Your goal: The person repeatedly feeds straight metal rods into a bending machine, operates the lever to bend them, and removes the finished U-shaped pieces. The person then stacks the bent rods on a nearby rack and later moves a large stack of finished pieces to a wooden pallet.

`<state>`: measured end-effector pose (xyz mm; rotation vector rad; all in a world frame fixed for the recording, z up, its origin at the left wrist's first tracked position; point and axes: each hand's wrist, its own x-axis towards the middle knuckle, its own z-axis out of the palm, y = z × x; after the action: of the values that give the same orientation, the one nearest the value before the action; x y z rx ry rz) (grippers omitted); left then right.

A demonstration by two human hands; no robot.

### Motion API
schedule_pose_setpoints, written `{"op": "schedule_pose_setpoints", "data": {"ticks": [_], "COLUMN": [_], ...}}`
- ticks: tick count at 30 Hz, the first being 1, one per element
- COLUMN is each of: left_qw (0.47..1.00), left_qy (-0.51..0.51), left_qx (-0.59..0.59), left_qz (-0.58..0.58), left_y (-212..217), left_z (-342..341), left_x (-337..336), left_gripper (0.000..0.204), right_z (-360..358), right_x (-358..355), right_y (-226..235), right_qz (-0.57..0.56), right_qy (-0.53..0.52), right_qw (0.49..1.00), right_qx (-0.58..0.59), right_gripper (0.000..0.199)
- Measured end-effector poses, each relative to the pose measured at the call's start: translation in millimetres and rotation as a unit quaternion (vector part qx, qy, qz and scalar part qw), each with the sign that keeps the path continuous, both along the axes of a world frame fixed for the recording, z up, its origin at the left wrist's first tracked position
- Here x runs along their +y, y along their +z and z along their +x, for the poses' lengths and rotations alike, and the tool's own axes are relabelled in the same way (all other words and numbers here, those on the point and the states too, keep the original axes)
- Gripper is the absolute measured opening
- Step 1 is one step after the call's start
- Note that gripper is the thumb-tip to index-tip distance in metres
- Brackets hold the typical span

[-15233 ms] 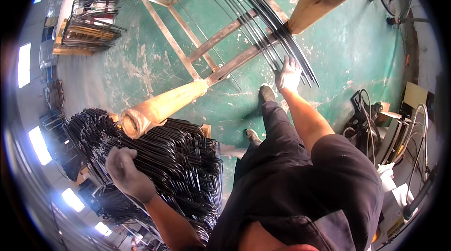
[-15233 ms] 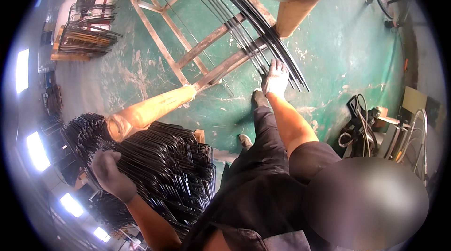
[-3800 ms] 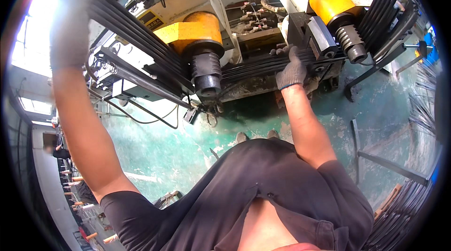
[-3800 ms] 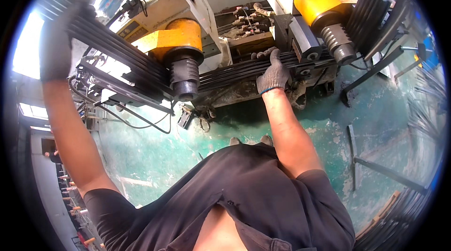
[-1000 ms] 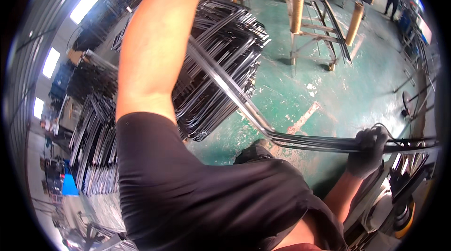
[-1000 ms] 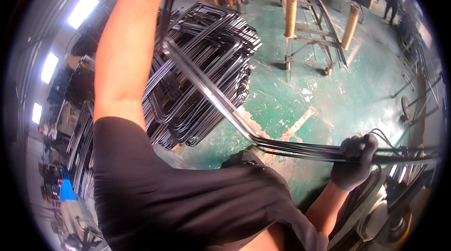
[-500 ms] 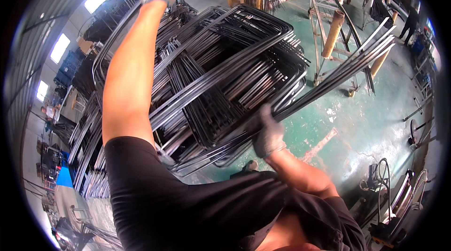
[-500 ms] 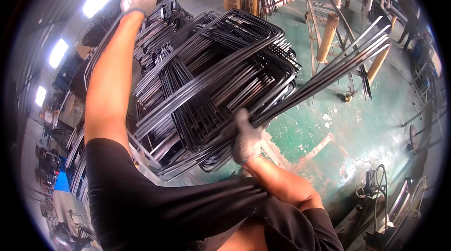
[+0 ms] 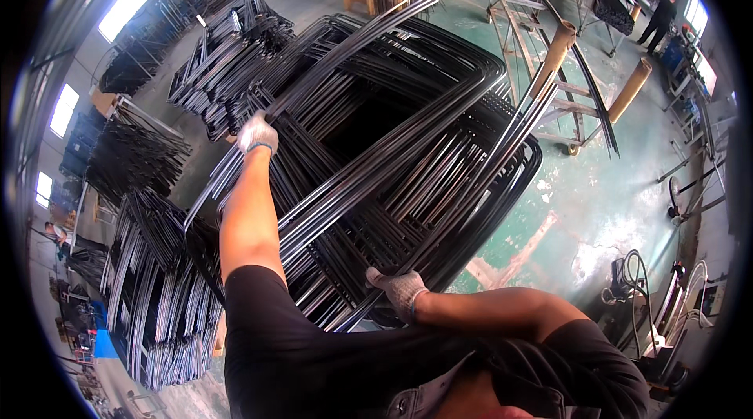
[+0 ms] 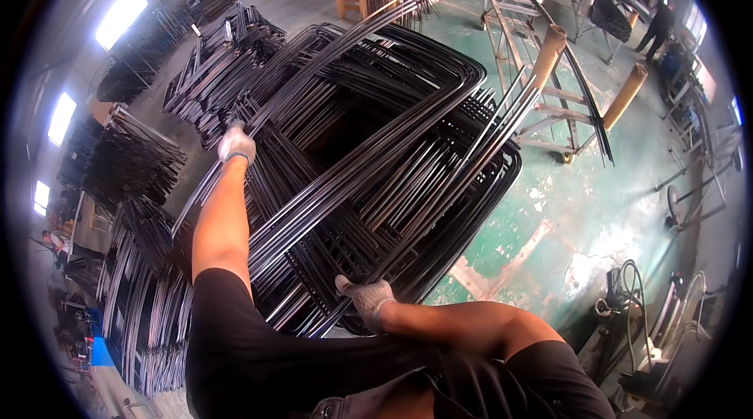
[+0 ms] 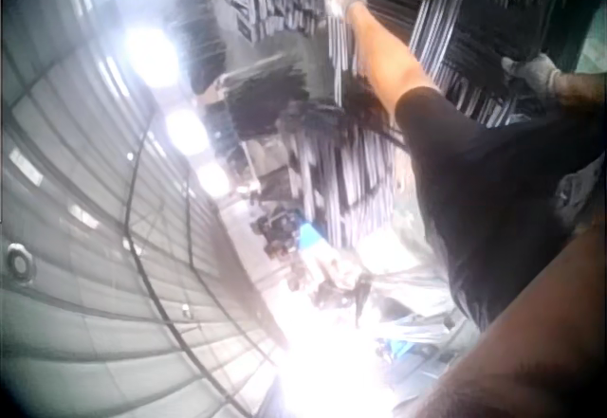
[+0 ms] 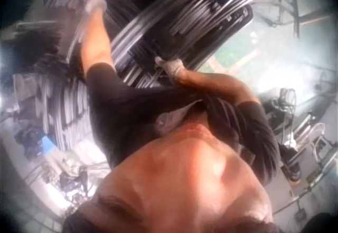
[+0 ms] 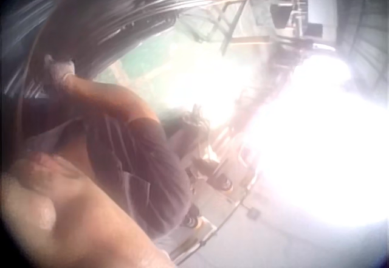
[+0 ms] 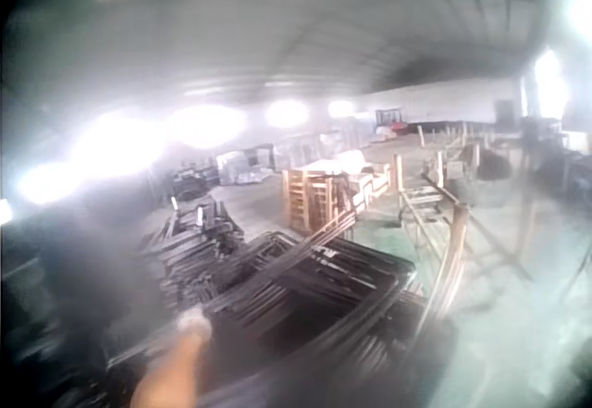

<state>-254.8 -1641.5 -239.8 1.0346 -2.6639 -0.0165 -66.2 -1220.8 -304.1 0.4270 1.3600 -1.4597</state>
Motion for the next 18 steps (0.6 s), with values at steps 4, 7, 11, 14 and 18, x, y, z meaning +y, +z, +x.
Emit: {"op": "schedule_pose_setpoints", "data": {"ticks": [4, 7, 11, 14, 18], "left_qw": [0.999, 0.995, 0.995, 0.997, 0.975], "left_qy": [0.0, -0.001, -0.007, 0.003, -0.105], "left_qx": [-0.046, -0.069, -0.056, 0.015, 0.163], "left_qz": [0.017, 0.066, 0.081, 0.071, 0.11], "left_y": [-50, -79, -104, -100, -66], "left_z": [-7, -20, -26, -33, -64], "left_x": [-18, -13, 9, 22, 99], "left_gripper": [0.038, 0.039, 0.039, 0.034, 0.036], "right_z": [-4, -6, -16, -19, -44], "right_x": [-14, -13, -7, 5, 25], "right_y": [-10, -27, -48, -40, -32], "right_qz": [0.011, -0.021, -0.061, -0.083, -0.161], "right_qy": [0.049, 0.035, 0.072, 0.057, 0.004], "right_qw": [0.998, 0.999, 0.995, 0.993, 0.979], "right_qx": [0.05, 0.012, -0.02, -0.062, -0.128], "right_gripper": [0.045, 0.048, 0.047, 0.041, 0.044]}}
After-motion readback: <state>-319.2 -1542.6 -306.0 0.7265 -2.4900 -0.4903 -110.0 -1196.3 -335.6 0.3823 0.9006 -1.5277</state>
